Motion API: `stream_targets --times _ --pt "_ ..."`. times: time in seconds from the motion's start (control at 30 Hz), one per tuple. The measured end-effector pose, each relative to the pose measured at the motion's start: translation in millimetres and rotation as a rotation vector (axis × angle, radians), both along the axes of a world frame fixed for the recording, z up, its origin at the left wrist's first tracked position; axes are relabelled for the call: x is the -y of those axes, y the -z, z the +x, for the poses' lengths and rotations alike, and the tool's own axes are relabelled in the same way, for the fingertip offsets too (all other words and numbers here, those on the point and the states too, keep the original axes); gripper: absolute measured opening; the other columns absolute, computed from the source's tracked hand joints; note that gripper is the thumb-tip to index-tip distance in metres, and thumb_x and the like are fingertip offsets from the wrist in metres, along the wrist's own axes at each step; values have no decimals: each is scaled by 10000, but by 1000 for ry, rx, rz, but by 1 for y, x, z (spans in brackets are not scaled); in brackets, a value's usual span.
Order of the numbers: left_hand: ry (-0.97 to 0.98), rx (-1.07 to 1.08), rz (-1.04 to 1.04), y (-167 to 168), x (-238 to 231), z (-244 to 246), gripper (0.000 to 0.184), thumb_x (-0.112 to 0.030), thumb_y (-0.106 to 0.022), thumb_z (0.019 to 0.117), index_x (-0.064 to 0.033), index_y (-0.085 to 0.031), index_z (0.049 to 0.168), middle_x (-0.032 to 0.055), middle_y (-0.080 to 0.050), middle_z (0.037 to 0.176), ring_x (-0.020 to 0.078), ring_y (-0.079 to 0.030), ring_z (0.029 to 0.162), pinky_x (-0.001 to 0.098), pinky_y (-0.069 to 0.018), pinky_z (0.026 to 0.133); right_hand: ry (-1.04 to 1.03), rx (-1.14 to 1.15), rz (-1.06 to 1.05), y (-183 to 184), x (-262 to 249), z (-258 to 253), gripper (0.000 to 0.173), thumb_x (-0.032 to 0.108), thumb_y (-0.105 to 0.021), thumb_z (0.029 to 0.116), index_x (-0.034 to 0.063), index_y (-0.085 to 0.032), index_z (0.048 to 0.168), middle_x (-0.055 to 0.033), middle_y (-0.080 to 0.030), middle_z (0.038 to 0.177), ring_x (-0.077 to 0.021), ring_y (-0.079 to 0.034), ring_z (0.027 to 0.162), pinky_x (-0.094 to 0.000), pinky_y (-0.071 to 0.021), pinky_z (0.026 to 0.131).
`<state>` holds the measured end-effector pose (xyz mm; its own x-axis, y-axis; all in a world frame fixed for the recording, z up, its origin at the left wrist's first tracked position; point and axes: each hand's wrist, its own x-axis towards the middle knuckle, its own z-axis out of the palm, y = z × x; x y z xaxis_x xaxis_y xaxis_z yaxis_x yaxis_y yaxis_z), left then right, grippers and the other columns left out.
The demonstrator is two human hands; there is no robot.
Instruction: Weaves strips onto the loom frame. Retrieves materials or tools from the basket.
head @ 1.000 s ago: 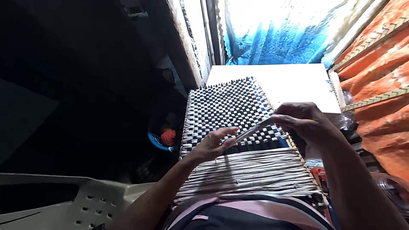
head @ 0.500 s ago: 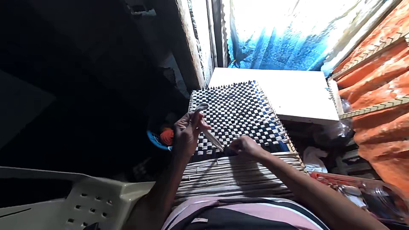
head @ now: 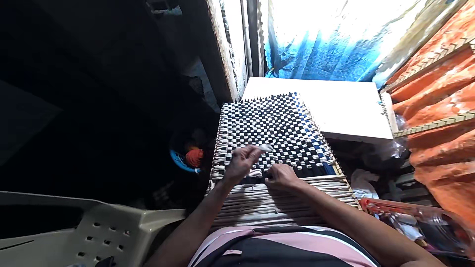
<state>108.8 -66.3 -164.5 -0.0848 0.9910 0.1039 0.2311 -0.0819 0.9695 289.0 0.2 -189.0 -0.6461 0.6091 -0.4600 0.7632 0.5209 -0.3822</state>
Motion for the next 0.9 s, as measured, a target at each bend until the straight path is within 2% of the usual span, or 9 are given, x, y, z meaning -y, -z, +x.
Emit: stream_targets --times 0.07,0.1,0.2,0.27,0.37,0.53,0.6,0.73,0.9 --pt "222 -199 -131 22 -8 8 244 -189 -556 1042 -5 -716 1026 20 -643 801 62 -572 705 262 -501 705 75 -63 -110 1 -10 5 371 358 -694 924 8 -714 1048 -219 -689 1093 -395 -647 1077 -629 -485 913" --pt "311 -320 -187 33 -11 10 266 -189 -547 1040 16 -717 1026 84 -676 876 128 -616 802 328 -515 801 87 -82 -139 2 -14 7 370 335 -707 927 -7 -714 1070 -229 -691 1094 -396 -651 1074 -628 -486 923" --pt "424 -649 -339 44 -12 15 284 -190 -537 1040 24 -723 1063 201 -690 1070 314 -648 1056 500 -486 969 72 -78 -167 8 -20 9 384 351 -675 958 -27 -707 1011 -213 -690 985 -364 -658 960 -600 -492 855" --pt "446 -917 -388 38 -5 28 264 -185 -537 1014 3 -719 1049 222 -707 1097 399 -664 1107 607 -497 944 65 -77 -165 9 -20 8 392 380 -662 964 -10 -705 962 -191 -681 936 -349 -652 922 -591 -490 824" --pt "446 -1082 -416 29 3 44 259 -155 -503 1026 31 -685 1019 237 -701 1083 422 -660 1098 609 -485 908 68 -68 -177 13 -18 7 386 379 -659 978 -2 -720 990 -201 -694 976 -358 -661 962 -602 -492 854" --pt "325 -902 -524 36 -3 36 303 -223 -514 1022 -32 -712 1150 196 -686 1199 360 -626 1197 572 -462 1009 14 -85 -124 11 -12 12 266 179 -562 1001 72 -751 1154 -188 -719 1145 -370 -661 1134 -602 -489 982" --pt "295 -797 -568 36 -4 34 312 -230 -507 1034 -41 -715 1169 190 -680 1219 342 -618 1211 557 -453 1035 13 -39 -88 9 -6 12 254 184 -578 992 103 -751 1159 -169 -719 1157 -361 -659 1143 -599 -492 978" --pt "251 -599 -581 43 -6 26 275 -214 -511 1035 -30 -716 1053 161 -685 1026 300 -643 1005 543 -480 906 3 -17 -61 4 -4 8 227 232 -610 974 72 -748 1058 -184 -711 1092 -374 -660 1088 -620 -492 911" --pt "239 -476 -419 34 -4 15 218 -190 -554 1020 -25 -695 995 82 -627 843 187 -581 770 423 -484 752 176 -206 -182 -6 -14 11 203 193 -672 938 67 -771 1062 -149 -733 1053 -298 -676 1029 -554 -504 919"
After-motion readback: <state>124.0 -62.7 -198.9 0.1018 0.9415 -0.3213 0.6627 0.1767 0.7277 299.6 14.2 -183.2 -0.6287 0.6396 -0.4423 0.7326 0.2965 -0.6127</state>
